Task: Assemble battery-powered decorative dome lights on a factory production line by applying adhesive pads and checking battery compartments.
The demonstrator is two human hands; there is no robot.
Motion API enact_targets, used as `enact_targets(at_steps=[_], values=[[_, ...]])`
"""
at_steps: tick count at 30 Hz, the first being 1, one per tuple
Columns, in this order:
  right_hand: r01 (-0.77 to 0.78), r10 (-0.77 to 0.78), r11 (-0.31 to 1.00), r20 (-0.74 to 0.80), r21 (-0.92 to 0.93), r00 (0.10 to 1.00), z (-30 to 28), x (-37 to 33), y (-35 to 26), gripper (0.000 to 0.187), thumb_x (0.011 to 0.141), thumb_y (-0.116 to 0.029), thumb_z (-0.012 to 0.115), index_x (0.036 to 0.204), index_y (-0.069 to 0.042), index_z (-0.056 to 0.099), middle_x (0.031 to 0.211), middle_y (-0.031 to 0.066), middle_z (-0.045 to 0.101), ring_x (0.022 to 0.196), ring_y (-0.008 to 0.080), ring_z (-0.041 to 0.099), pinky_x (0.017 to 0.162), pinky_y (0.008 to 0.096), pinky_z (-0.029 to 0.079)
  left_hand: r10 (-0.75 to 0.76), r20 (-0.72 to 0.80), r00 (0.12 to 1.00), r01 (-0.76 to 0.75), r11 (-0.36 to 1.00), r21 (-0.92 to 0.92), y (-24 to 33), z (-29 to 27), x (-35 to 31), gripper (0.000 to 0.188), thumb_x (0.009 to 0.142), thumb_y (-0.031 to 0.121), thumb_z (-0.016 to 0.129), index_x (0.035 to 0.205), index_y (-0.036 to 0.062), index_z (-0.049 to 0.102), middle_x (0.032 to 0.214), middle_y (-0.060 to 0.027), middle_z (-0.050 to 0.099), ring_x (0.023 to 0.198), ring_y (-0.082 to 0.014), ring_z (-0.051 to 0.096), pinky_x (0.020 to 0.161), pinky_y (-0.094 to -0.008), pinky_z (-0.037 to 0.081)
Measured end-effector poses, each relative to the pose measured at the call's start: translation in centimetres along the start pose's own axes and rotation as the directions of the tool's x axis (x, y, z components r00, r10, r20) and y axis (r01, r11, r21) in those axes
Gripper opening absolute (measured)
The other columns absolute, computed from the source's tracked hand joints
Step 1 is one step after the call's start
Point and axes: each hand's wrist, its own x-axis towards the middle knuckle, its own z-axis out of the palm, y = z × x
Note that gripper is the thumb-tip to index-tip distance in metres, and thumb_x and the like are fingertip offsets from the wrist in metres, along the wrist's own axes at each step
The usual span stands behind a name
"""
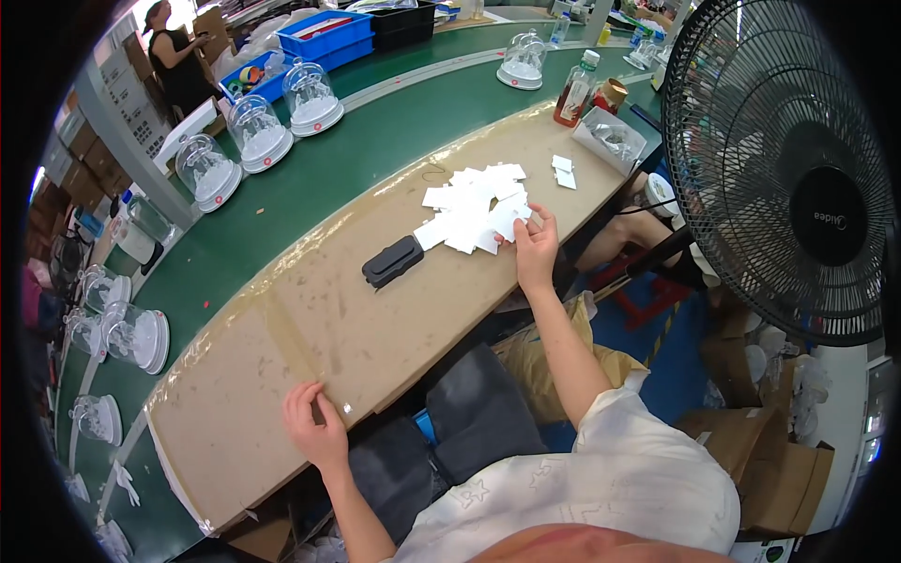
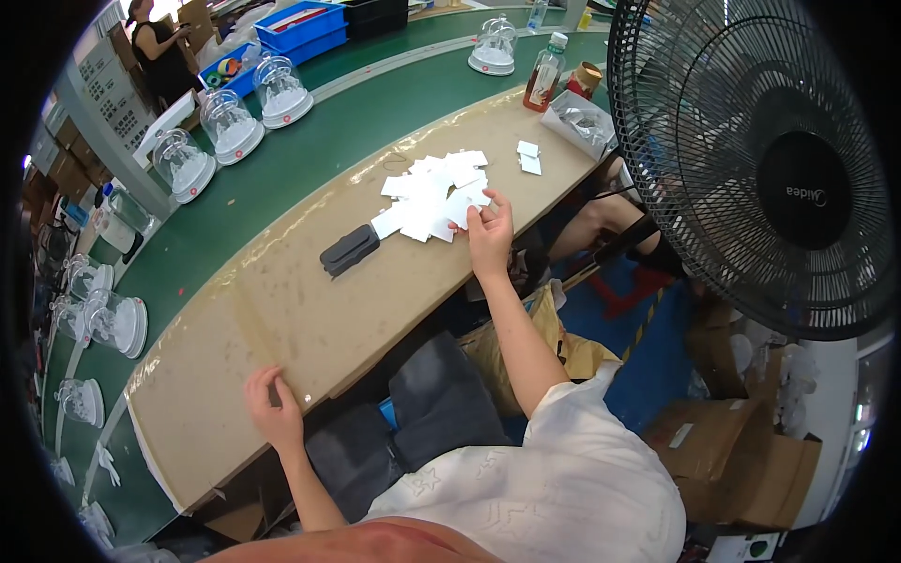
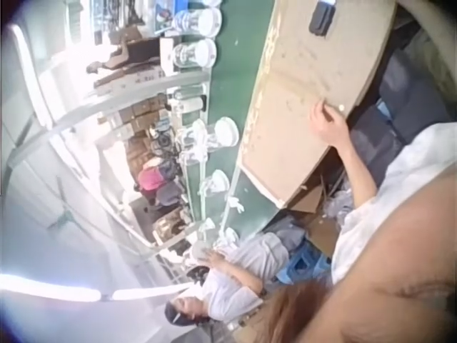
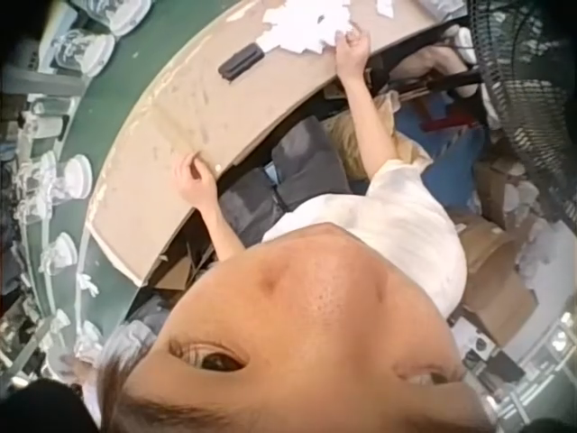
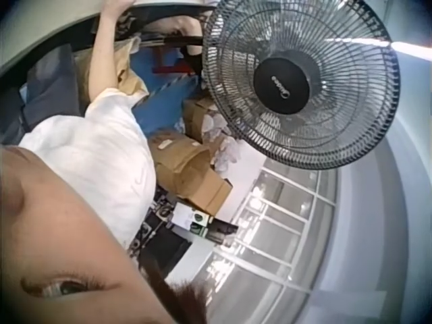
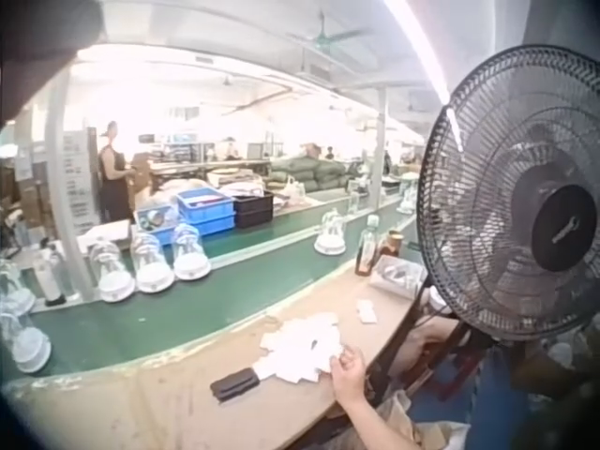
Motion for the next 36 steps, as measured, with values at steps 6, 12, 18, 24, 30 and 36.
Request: enact_targets(at_steps=[6, 12, 18, 24, 30, 36], values=[[0.002, 0.007, 0.992, 0.070, -0.124, 0.998, -1.6, 0.7, 1.2, 0.038, 0.094, 0.000, 0.055, 0.132, 0.002, 0.051, 0.097, 0.0044, 0.065, 0.080, 0.0064, 0.058, 0.072, 0.0202, 0.048, 0.019, 0.012, 1.000, -0.019, 1.000, 0.001, 0.2, 0.6, 0.2, 0.010, 0.084, -0.002, 0.059, 0.092, 0.0011, 0.063, 0.098, -0.0124, 0.065, 0.099, -0.0307, 0.060, 0.087, -0.0378, 0.047], [0.015, -0.005, 0.989, 0.070, -0.148, 0.998, -1.2, 0.5, 1.6, 0.026, 0.094, -0.003, 0.057, 0.119, 0.003, 0.061, 0.092, 0.0001, 0.064, 0.078, 0.0031, 0.055, 0.069, 0.0178, 0.044, 0.033, -0.016, 0.999, -0.033, 0.999, 0.043, 0.0, 0.0, -0.1, 0.010, 0.083, -0.001, 0.061, 0.092, 0.0022, 0.064, 0.096, -0.0121, 0.066, 0.096, -0.0307, 0.061, 0.086, -0.0377, 0.047], [0.065, -0.061, 0.991, 0.038, -0.114, 0.997, -2.3, 1.1, 2.5, 0.017, 0.093, -0.006, 0.062, 0.109, 0.001, 0.061, 0.099, 0.0022, 0.065, 0.089, 0.0063, 0.059, 0.079, 0.0206, 0.047, -0.002, 0.002, 1.000, 0.002, 1.000, 0.024, -0.5, 0.6, 0.1, 0.011, 0.083, 0.000, 0.062, 0.092, 0.0040, 0.065, 0.095, -0.0123, 0.067, 0.093, -0.0308, 0.062, 0.085, -0.0372, 0.048], [0.013, -0.010, 0.998, 0.050, -0.067, 0.999, -2.5, 1.1, 2.7, 0.018, 0.094, -0.009, 0.063, 0.108, 0.002, 0.061, 0.103, 0.0057, 0.066, 0.094, 0.0091, 0.061, 0.085, 0.0218, 0.047, -0.027, -0.014, 1.000, 0.027, 0.999, 0.018, -0.2, 0.5, 0.2, 0.010, 0.080, 0.002, 0.064, 0.089, 0.0055, 0.066, 0.095, -0.0087, 0.067, 0.096, -0.0287, 0.062, 0.085, -0.0377, 0.047], [-0.008, 0.030, 0.927, 0.055, -0.374, 0.998, -3.0, 1.9, 3.9, 0.025, 0.095, -0.014, 0.062, 0.113, 0.003, 0.062, 0.111, 0.0096, 0.066, 0.104, 0.0168, 0.061, 0.096, 0.0299, 0.046, -0.045, -0.025, 0.999, 0.045, 0.998, -0.037, -1.7, 1.2, -0.1, 0.008, 0.079, 0.005, 0.065, 0.087, 0.0060, 0.067, 0.093, -0.0092, 0.067, 0.093, -0.0292, 0.063, 0.082, -0.0392, 0.046], [0.102, -0.047, 0.960, 0.208, -0.261, 0.977, -5.8, 4.7, 3.5, 0.028, 0.096, -0.013, 0.060, 0.119, 0.003, 0.062, 0.115, 0.0114, 0.064, 0.101, 0.0184, 0.061, 0.087, 0.0300, 0.051, -0.040, -0.106, 0.994, 0.042, 0.999, 0.019, -0.8, 0.3, -0.2, 0.008, 0.076, 0.007, 0.064, 0.084, 0.0081, 0.067, 0.093, -0.0045, 0.066, 0.099, -0.0244, 0.061, 0.086, -0.0384, 0.044]])
